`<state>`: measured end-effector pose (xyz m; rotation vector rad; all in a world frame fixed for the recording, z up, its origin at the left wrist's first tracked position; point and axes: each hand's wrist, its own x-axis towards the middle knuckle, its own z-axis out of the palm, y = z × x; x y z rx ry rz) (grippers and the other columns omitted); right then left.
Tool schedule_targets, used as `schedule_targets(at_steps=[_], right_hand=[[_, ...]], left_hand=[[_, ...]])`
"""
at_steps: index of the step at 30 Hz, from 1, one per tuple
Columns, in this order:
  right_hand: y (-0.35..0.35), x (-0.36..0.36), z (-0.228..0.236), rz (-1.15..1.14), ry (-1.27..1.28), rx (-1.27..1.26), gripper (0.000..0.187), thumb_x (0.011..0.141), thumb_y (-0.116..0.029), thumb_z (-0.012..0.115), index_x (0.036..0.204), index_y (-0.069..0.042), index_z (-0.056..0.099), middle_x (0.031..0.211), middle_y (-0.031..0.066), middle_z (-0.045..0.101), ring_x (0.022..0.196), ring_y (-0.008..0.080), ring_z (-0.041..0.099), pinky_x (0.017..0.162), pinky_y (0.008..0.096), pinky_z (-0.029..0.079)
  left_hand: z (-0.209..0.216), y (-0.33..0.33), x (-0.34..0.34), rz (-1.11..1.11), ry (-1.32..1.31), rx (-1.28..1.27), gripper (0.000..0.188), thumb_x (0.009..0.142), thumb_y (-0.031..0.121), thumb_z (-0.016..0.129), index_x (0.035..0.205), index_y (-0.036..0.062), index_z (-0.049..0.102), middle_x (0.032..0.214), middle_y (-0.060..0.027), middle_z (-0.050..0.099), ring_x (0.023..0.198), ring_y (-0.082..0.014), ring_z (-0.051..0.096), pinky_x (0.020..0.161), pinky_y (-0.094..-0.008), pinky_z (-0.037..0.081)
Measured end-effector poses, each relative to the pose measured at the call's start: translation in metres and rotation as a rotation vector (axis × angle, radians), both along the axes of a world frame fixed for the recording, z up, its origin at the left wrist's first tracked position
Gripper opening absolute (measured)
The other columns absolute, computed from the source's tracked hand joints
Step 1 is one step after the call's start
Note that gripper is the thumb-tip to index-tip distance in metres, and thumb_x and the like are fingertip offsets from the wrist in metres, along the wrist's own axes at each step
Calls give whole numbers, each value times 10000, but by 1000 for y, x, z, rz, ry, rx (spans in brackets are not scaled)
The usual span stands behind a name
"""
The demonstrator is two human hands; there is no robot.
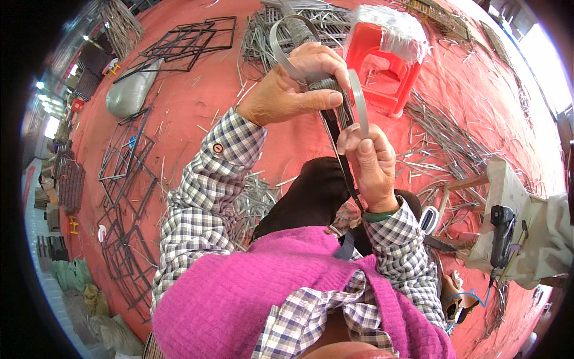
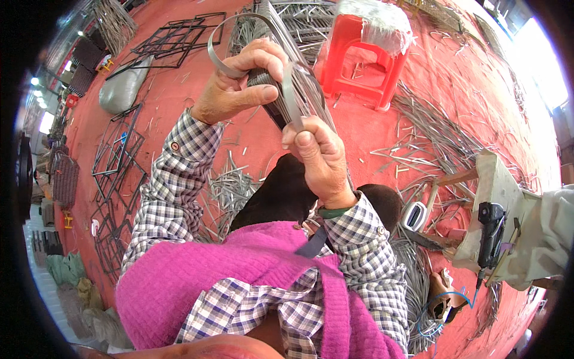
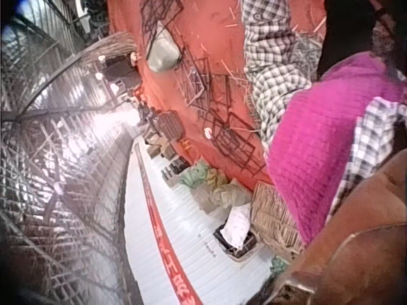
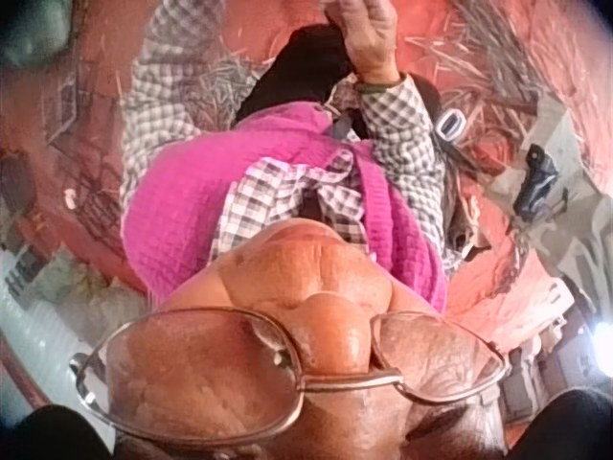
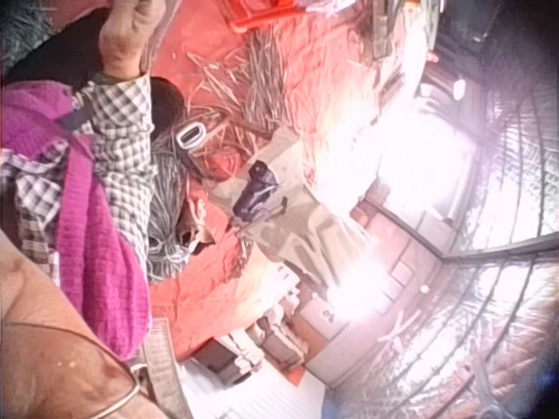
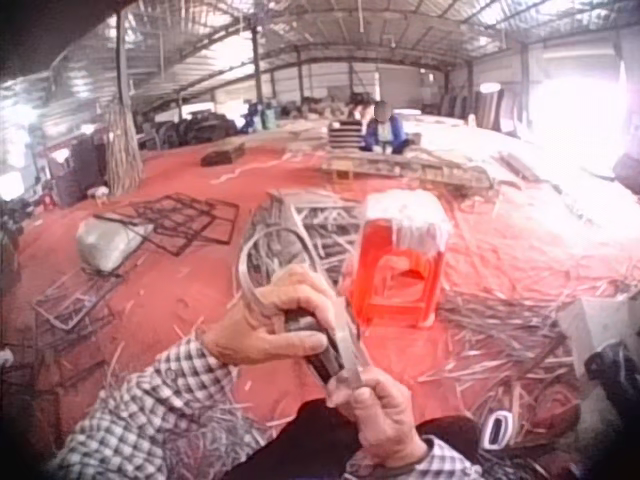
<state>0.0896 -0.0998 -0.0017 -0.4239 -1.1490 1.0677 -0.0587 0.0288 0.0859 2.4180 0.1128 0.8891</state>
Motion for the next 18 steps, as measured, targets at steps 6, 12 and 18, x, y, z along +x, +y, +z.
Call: schedule_targets(at_steps=[6, 12, 18], right_hand=[[-10, 9, 11, 20, 102, -48, 239, 973, -243, 442, 925, -22, 521, 791, 31, 523, 603, 56, 363, 549, 202, 303], [-20, 15, 56, 28, 268, 141, 229, 981, -195, 395, 935, 8, 491, 749, 56, 485, 638, 145, 423, 635, 287, 358], [-20, 9, 108, -15, 151, 190, 236, 995, -205, 323, 954, -55, 500, 657, 2, 394, 708, 152, 425, 746, 346, 348]], left_hand=[[0, -1, 4, -28, -52, -106, 259, 824, 261, 662, 950, 51, 578, 992, -64, 543, 1010, -189, 498, 920, -330, 372], [5, 3, 12, -59, -139, -397, 442, 954, 440, 397, 853, 32, 534, 879, -64, 533, 907, -168, 502, 863, -320, 393], [-6, -2, 35, 44, -259, -425, 461, 954, 455, 413, 778, 54, 559, 739, 26, 480, 702, -73, 418, 643, -225, 345]])
